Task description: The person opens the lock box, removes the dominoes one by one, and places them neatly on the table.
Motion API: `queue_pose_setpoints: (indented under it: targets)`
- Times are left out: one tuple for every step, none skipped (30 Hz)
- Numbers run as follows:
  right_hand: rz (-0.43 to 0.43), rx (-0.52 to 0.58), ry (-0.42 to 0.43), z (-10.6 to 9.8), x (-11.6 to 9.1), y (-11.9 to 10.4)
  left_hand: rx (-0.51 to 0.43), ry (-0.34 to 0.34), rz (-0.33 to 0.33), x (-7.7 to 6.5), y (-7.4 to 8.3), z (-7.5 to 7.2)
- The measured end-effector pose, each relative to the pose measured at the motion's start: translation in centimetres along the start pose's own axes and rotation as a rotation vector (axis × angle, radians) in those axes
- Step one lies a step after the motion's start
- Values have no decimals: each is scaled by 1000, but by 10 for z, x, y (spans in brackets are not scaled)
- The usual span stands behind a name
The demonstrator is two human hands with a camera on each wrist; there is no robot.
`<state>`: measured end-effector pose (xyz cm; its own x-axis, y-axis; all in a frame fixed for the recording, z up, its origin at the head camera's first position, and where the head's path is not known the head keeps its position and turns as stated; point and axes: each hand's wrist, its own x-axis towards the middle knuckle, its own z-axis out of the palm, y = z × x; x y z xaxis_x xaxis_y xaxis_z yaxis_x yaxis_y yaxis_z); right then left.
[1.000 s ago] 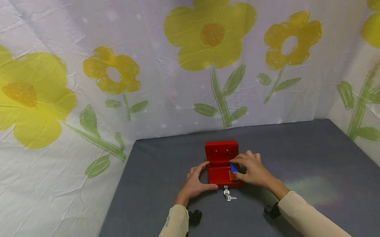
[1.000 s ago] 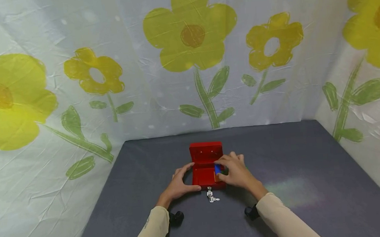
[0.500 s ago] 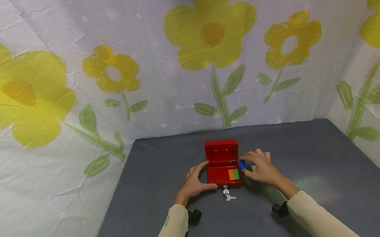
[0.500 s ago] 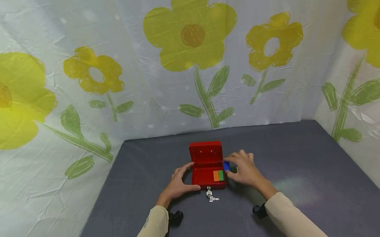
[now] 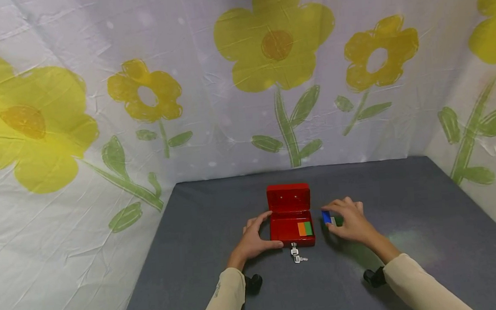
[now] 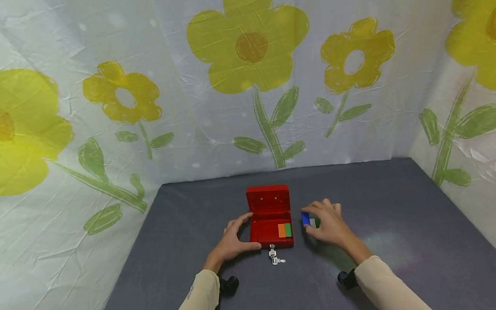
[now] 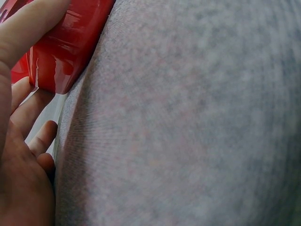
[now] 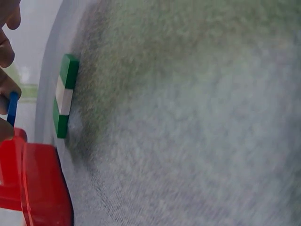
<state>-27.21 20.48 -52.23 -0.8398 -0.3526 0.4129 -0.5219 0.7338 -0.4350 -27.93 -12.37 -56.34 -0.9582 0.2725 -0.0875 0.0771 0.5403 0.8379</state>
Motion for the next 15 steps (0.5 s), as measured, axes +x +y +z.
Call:
queue_pose_setpoints:
  targets:
    - [2,3,-1,-1,-1,1,-1,0,-2,0,0,0]
    - [2,6,-1,-1,-2,2,-1,1,-3,0,0,0]
    - [1,7,0,-2,-3,3,-1,1,-5,0,0,1]
    - [2,9,-1,-2,-4,4,-2,0,-6,0,0,0]
    - [3,10,0,-3,-6,5,-3,0,-7,0,0,0]
    - [3,11,2,-4,-7,6,-4,0,-7,0,0,0]
    - [3,7,5,-4,-8,7,-3,0,-7,0,1,0]
    - [1,3,7,-4,-9,8,-1,-1,-6,0,1,0]
    - [1,-1,11,-4,-10,10,-2,-2,-6,-1,1,0]
    - [4,-4,11,-5,-10,11,-2,-2,-5,-1,2,0]
    - [5,-9,13,-5,-11,12,-3,-2,-5,-1,2,0]
    - [10,-13,11,-6,-12,14,-2,-2,-4,-1,2,0]
    - [16,-18,8,-6,-13,15,-2,-2,-4,-1,3,0]
    - [23,-22,3,-7,-14,16,-4,-1,-4,-1,3,0]
    - [32,-23,-2,-7,-15,17,-4,0,-4,-1,3,0]
